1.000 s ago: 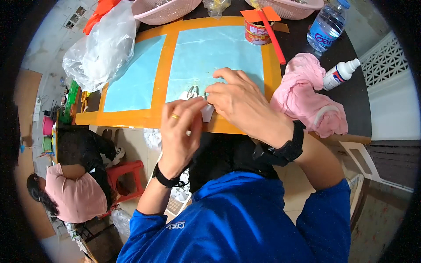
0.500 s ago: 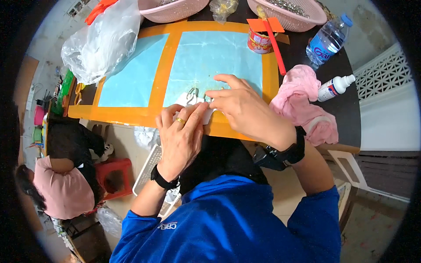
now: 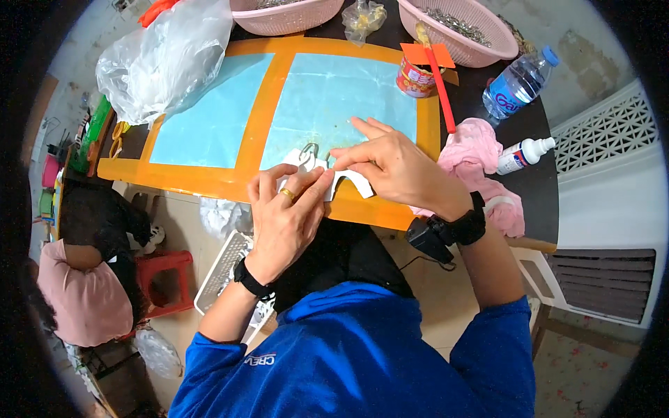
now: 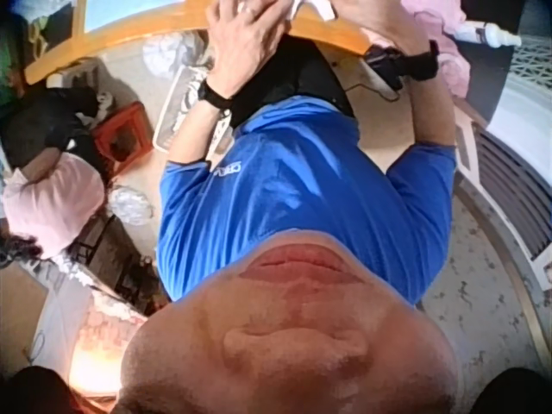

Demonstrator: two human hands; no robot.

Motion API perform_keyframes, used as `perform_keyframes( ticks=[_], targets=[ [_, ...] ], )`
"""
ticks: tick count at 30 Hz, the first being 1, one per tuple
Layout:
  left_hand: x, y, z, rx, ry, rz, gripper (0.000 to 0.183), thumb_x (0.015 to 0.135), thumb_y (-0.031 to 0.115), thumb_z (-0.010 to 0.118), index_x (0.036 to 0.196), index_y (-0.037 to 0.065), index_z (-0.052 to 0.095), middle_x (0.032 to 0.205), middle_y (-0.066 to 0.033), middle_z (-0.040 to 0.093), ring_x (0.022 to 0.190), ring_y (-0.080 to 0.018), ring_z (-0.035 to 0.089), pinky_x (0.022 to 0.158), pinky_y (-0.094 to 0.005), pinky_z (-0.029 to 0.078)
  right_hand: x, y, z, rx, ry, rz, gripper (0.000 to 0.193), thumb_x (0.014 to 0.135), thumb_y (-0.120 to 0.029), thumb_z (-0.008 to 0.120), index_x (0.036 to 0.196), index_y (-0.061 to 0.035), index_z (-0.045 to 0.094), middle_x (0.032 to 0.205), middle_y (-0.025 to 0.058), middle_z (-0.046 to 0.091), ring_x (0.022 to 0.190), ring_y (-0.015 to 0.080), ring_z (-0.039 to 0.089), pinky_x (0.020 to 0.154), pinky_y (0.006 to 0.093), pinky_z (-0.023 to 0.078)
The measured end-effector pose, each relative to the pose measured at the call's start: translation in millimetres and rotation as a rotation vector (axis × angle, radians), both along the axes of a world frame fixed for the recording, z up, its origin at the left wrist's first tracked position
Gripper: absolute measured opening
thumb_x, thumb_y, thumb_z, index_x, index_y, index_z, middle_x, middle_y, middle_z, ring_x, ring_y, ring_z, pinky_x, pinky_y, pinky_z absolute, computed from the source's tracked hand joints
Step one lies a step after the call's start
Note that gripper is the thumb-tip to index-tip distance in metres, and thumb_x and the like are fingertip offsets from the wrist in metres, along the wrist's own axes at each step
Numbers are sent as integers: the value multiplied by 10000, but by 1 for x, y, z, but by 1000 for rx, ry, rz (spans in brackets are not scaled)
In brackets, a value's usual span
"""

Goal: Manually assembling small white components and metal rings for shoe manufacturing.

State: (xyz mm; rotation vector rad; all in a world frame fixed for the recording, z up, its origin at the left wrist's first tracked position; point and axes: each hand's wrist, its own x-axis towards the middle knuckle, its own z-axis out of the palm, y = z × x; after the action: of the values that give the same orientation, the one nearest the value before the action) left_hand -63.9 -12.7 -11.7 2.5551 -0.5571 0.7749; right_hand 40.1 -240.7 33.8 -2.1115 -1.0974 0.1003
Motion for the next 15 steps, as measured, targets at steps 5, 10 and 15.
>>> perform_keyframes(
  ticks=[5,10,15],
  targets=[
    [2,3,0,38,-5,-19,536,820,135,835,1347,180,754,1283,22,724,1202,-291,607,1045,-472,406,0,5,10,-29,50,-84,228,1038,-133,661,1218,-95,795,1194,172,793,1451,491,522,1267,584,338],
    [2,4,-1,6,6,-46,505,829,134,830,1327,186,760,1290,12,723,1224,-299,600,1052,-472,410,6,18,18,-96,-238,-27,185,996,-155,714,1130,-52,788,1165,185,774,1462,428,518,1276,590,327],
    [0,7,0,-26,24,-64,469,842,135,824,1305,191,771,1299,19,729,1238,-306,600,1059,-477,412,10,21,19,-180,-438,116,149,862,-125,771,968,-23,798,945,123,798,1451,374,547,1286,585,322]
  ],
)
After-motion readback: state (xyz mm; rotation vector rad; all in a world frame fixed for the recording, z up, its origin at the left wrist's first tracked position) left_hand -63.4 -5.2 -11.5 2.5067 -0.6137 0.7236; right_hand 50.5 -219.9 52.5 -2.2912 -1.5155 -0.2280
